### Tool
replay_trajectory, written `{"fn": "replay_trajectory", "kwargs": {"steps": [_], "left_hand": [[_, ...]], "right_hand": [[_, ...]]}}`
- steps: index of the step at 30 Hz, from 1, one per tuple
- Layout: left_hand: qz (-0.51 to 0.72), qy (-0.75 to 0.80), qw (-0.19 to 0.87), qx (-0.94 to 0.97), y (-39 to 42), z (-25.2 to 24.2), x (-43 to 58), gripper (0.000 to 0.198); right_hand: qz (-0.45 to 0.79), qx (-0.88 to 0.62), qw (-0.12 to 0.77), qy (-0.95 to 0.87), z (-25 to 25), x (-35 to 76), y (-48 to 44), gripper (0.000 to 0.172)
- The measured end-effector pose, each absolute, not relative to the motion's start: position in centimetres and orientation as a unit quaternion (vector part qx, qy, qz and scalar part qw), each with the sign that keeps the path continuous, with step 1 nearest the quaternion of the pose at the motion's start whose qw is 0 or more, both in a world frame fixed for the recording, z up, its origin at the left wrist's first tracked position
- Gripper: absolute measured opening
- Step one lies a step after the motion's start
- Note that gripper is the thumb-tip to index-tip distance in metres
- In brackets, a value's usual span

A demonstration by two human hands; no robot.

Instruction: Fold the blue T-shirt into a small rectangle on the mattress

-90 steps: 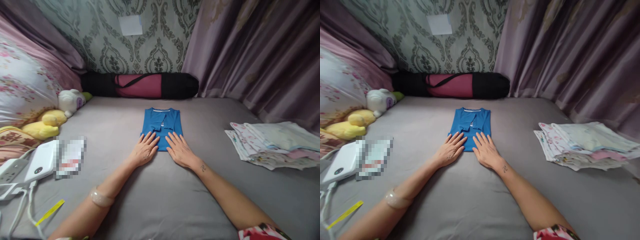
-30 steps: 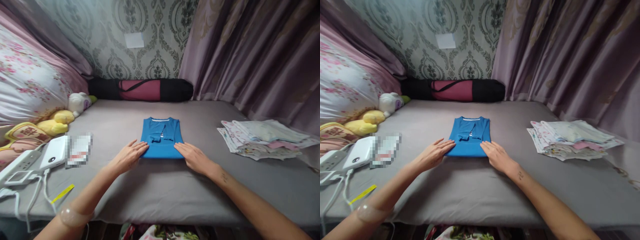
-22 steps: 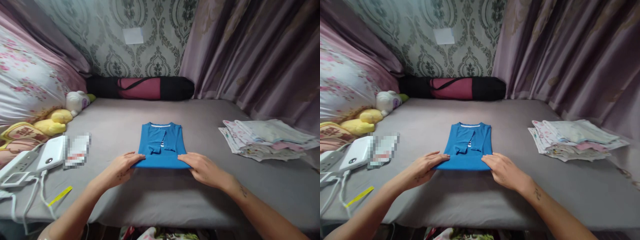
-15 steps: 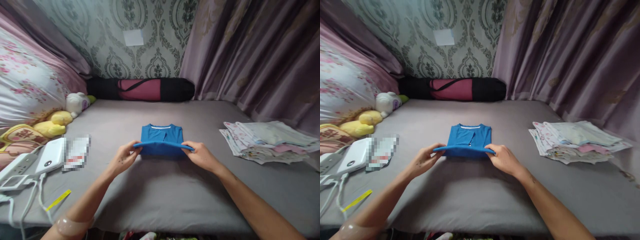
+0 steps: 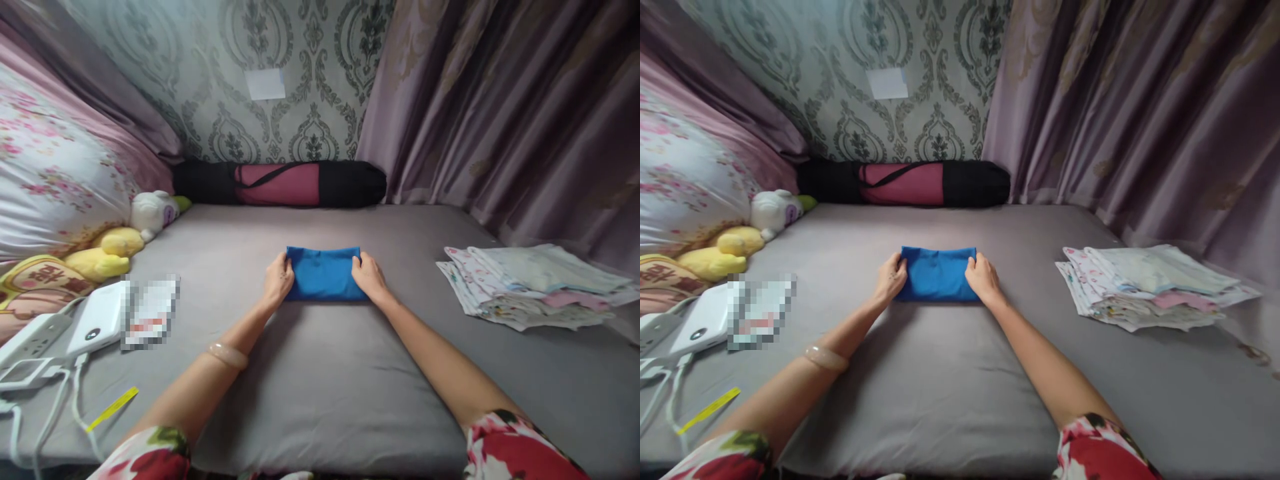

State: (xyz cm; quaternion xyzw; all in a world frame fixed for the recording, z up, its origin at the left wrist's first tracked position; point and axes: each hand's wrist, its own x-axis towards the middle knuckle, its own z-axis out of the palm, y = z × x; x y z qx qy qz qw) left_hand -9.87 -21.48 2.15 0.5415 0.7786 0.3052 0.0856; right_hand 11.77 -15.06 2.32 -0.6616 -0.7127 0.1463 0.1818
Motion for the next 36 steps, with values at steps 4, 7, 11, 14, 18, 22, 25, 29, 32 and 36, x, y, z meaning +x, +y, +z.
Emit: {"fn": "replay_trajectory", "kwargs": {"steps": [4, 7, 11, 14, 18, 22, 25, 29, 32, 36], "left_hand": [[0.254, 0.803, 0.072, 0.534, -21.0, 1.3, -9.7, 0.022], [0.214, 0.824, 0.062, 0.521, -20.9, 1.1, -9.4, 0.026], [0.172, 0.837, 0.047, 0.517, -20.7, 1.0, -9.2, 0.031], [0.153, 0.839, 0.035, 0.521, -20.5, 0.7, -9.3, 0.035], [0.137, 0.839, 0.029, 0.527, -20.1, 0.5, -9.5, 0.038], [0.123, 0.842, 0.035, 0.524, -19.8, 0.6, -9.7, 0.039], [0.117, 0.845, 0.041, 0.519, -19.6, 0.9, -9.8, 0.04], [0.113, 0.851, 0.04, 0.511, -19.6, 1.3, -9.8, 0.04], [0.109, 0.856, 0.033, 0.504, -19.7, 1.4, -9.7, 0.04], [0.106, 0.857, 0.023, 0.504, -19.9, 1.0, -10.3, 0.04]], "right_hand": [[0.131, -0.676, 0.146, -0.711, 2.2, 11.3, -15.4, 0.035], [0.11, -0.681, 0.127, -0.713, 2.0, 11.2, -15.7, 0.037], [0.098, -0.693, 0.105, -0.707, 1.7, 11.1, -15.7, 0.038], [0.087, -0.697, 0.105, -0.704, 1.5, 11.0, -15.6, 0.039], [0.076, -0.705, 0.107, -0.697, 1.3, 10.8, -15.4, 0.038], [0.081, -0.713, 0.106, -0.689, 1.6, 10.6, -15.3, 0.038], [0.093, -0.715, 0.101, -0.686, 1.8, 10.6, -15.2, 0.038], [0.106, -0.716, 0.095, -0.683, 2.0, 10.6, -14.9, 0.037], [0.103, -0.714, 0.093, -0.687, 2.2, 10.5, -14.8, 0.037], [0.091, -0.716, 0.088, -0.687, 2.8, 10.5, -15.1, 0.037]]}}
